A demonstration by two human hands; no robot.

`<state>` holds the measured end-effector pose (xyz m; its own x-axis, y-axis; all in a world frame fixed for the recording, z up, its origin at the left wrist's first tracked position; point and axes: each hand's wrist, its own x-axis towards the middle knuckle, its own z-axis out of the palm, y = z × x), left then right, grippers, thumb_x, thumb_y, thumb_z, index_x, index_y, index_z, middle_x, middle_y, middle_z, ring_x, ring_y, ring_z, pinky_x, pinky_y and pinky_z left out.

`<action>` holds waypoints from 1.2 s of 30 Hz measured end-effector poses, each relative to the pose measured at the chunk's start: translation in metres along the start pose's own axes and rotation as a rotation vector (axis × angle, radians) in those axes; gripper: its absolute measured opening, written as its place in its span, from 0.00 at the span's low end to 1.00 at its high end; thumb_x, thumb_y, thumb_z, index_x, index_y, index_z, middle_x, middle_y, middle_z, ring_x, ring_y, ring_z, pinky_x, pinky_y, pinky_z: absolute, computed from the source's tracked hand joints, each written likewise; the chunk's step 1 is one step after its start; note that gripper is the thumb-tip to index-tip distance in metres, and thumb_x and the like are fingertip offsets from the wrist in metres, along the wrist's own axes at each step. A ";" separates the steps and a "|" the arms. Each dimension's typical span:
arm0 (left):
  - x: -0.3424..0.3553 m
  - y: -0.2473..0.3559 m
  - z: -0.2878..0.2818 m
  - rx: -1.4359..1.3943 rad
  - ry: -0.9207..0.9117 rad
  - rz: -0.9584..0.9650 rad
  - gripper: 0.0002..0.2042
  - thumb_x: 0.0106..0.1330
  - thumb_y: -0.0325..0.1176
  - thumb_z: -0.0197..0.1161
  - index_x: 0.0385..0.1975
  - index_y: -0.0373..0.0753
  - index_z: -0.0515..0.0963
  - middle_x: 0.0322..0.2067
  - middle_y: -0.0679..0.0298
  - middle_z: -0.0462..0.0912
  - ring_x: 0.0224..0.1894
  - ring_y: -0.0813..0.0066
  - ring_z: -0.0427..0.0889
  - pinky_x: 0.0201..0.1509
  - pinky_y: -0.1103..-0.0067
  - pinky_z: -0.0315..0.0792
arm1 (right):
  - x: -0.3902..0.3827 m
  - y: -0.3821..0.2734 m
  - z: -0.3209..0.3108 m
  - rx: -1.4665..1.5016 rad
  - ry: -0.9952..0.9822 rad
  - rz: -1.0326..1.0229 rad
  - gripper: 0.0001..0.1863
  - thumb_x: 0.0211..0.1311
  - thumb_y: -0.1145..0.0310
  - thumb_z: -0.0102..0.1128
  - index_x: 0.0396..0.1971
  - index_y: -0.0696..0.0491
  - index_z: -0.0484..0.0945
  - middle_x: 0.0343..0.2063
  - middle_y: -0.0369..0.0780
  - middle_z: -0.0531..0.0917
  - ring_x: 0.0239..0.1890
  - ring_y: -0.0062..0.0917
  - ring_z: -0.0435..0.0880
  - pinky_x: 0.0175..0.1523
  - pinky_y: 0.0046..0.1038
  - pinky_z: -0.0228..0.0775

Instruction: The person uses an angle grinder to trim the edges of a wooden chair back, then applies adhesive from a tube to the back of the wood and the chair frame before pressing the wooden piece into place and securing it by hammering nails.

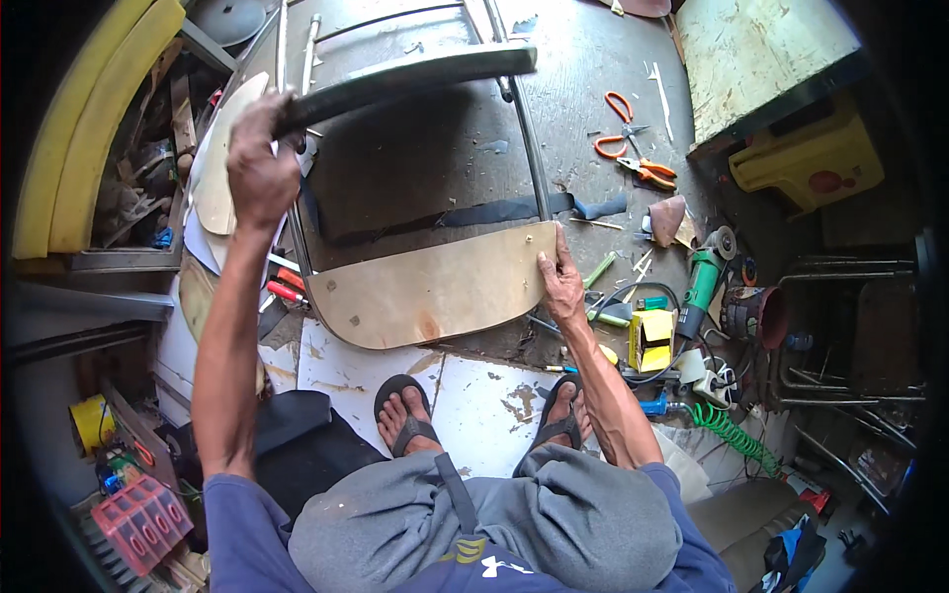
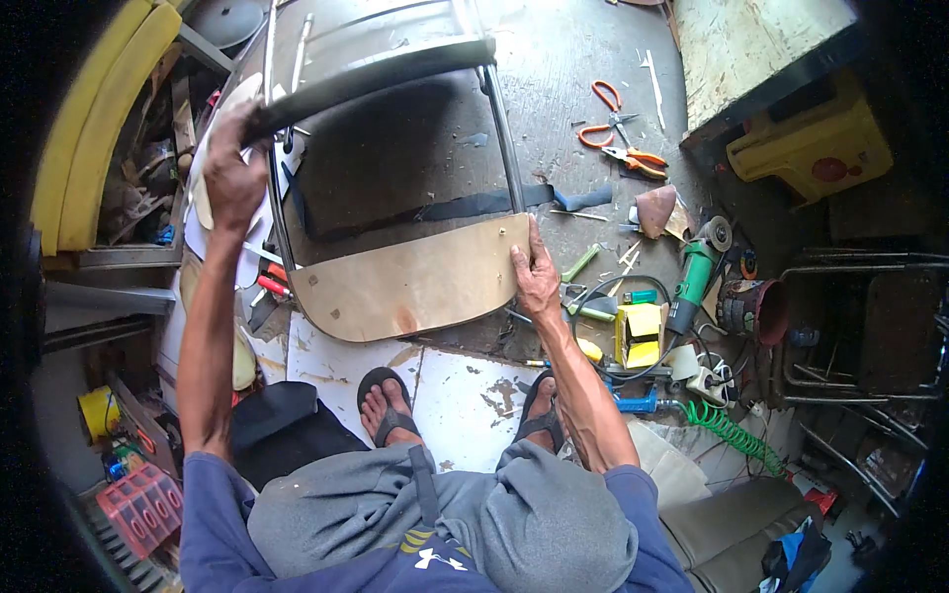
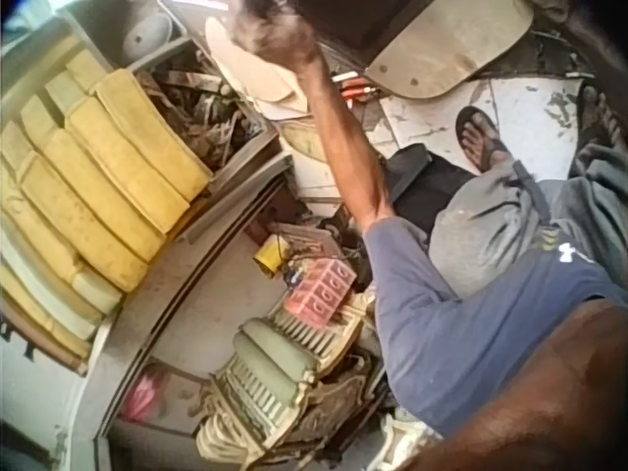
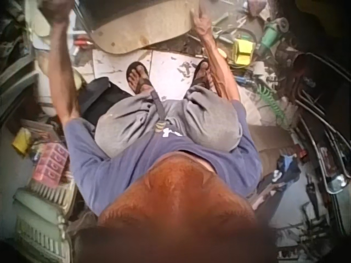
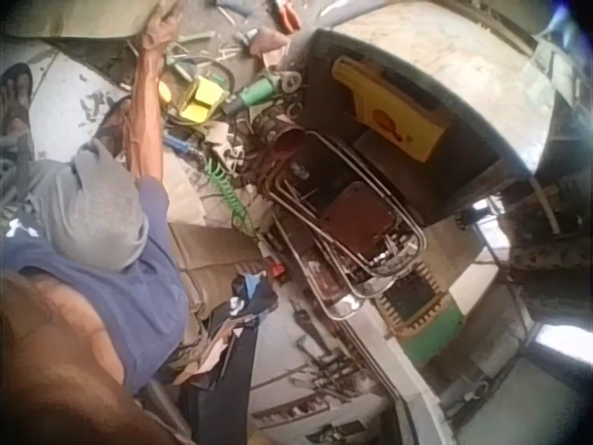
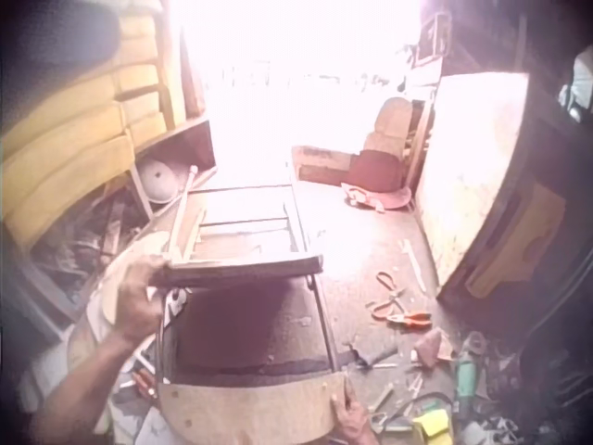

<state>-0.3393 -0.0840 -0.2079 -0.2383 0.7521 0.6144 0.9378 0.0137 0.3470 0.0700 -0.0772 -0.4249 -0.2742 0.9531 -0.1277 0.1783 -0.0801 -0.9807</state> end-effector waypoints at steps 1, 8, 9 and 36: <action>-0.014 0.001 0.007 0.010 0.005 0.001 0.22 0.55 0.18 0.61 0.52 0.39 0.79 0.51 0.55 0.81 0.58 0.58 0.76 0.67 0.68 0.67 | 0.001 0.002 -0.002 0.001 -0.004 0.008 0.33 0.73 0.63 0.54 0.74 0.44 0.54 0.59 0.50 0.76 0.58 0.31 0.77 0.62 0.30 0.68; -0.079 0.001 0.041 0.146 -0.110 -0.060 0.21 0.56 0.20 0.60 0.51 0.42 0.77 0.50 0.61 0.81 0.60 0.60 0.75 0.75 0.62 0.53 | 0.002 -0.006 -0.002 -0.114 -0.030 -0.023 0.34 0.72 0.63 0.55 0.74 0.42 0.54 0.53 0.50 0.79 0.54 0.30 0.78 0.59 0.31 0.70; -0.082 0.000 0.044 0.158 -0.123 -0.071 0.21 0.56 0.20 0.60 0.51 0.43 0.77 0.50 0.61 0.80 0.60 0.60 0.75 0.75 0.61 0.53 | 0.002 -0.005 -0.003 -0.127 -0.030 -0.019 0.34 0.71 0.63 0.55 0.74 0.42 0.54 0.51 0.50 0.79 0.53 0.31 0.79 0.58 0.31 0.71; -0.232 0.143 0.170 -0.271 -0.720 -0.158 0.31 0.65 0.39 0.56 0.68 0.35 0.59 0.59 0.51 0.65 0.62 0.50 0.64 0.72 0.56 0.54 | -0.016 -0.035 -0.002 -0.526 -0.107 0.061 0.37 0.67 0.68 0.59 0.74 0.51 0.55 0.36 0.49 0.77 0.35 0.37 0.78 0.45 0.35 0.72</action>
<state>-0.1067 -0.1442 -0.4208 -0.0545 0.9979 -0.0349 0.7901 0.0644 0.6096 0.0696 -0.0888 -0.3881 -0.3382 0.9143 -0.2231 0.6385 0.0488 -0.7680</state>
